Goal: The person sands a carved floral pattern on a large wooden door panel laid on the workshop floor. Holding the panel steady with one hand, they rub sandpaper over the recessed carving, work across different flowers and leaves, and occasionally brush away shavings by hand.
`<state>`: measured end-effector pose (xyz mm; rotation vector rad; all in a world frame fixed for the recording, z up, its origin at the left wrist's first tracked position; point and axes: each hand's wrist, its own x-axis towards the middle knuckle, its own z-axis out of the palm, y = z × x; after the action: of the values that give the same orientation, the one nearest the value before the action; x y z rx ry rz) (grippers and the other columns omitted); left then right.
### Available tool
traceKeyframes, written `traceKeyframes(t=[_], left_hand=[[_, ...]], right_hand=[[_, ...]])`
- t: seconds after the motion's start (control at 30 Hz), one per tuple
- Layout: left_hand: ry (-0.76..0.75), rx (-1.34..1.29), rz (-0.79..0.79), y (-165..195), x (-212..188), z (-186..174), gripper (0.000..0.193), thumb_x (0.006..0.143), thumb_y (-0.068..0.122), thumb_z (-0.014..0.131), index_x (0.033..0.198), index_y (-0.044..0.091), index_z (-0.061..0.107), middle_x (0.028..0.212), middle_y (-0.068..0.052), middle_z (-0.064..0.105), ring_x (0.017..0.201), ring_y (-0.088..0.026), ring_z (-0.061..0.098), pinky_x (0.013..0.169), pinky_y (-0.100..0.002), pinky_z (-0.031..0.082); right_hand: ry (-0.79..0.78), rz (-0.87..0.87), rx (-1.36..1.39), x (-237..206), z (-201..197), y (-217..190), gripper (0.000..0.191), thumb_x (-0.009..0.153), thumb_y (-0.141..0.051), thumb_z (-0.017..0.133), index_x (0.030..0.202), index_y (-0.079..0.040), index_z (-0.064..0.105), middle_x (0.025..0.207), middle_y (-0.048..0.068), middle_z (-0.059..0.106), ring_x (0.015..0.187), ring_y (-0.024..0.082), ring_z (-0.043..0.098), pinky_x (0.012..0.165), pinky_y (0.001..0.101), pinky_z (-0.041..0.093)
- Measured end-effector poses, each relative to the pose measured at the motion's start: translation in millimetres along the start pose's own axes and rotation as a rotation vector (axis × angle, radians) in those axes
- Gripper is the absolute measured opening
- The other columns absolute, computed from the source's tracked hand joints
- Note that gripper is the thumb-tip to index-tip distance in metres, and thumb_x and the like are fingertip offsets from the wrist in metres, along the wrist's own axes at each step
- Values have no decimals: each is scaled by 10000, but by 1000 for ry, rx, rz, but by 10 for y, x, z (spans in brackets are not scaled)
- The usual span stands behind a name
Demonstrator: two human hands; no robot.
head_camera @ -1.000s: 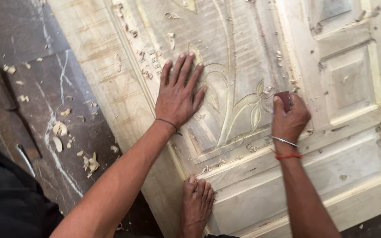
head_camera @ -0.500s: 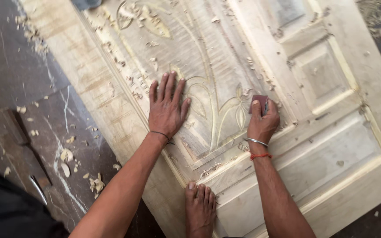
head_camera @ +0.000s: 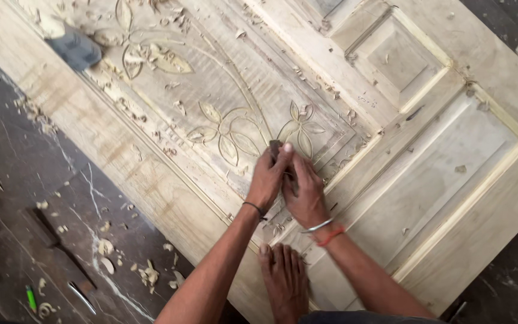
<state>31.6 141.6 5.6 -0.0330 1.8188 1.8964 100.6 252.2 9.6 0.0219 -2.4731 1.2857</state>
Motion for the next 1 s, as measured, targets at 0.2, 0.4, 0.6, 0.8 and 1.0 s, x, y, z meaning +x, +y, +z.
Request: traceKeyframes(t=[0.2,0.4,0.6,0.8,1.0], left_hand=[[29,332,-68,257,189,-144,268,991,238,576,1132,11,569,793,-118,703,633,-223,678,600,-373,556],[-69,764,340,110,514,111,162,942,162,671,1038,32,663,1034,-149,748,921,-342,714,796,-455,572],[-9,1057,371,330,1488,196,240,1029,219,570,1193,62,647,1086,-176,696,896,-360,690,756,-487,547],[-2,837,408,404,1562,154,215,1009,266,625,1069,61,652,949,-162,748,841,-344,718,762,-479,557],[20,879,314,245,1140,315,261,914,209,738,983,-2,600,906,-217,720,834,-426,675,725,-512,518]], right_hand=[[122,193,-216,594,-718,973,215,1124,-52,465,998,-9,633,1303,220,689,1284,313,684,1024,382,599],[211,115,-493,1454,-785,1678,291,1020,-164,673,1251,11,654,1322,163,582,1233,316,545,1093,430,479],[232,74,-704,1427,-673,1778,232,1082,-184,718,1197,6,647,1366,151,517,1287,343,499,1117,483,434],[250,57,-692,1437,-748,1696,190,1061,-138,693,1182,-2,639,1393,139,509,1271,360,492,1091,498,427],[267,25,-731,1406,-707,1747,200,1075,-158,698,1199,-15,634,1407,133,499,1272,356,488,1074,504,425]])
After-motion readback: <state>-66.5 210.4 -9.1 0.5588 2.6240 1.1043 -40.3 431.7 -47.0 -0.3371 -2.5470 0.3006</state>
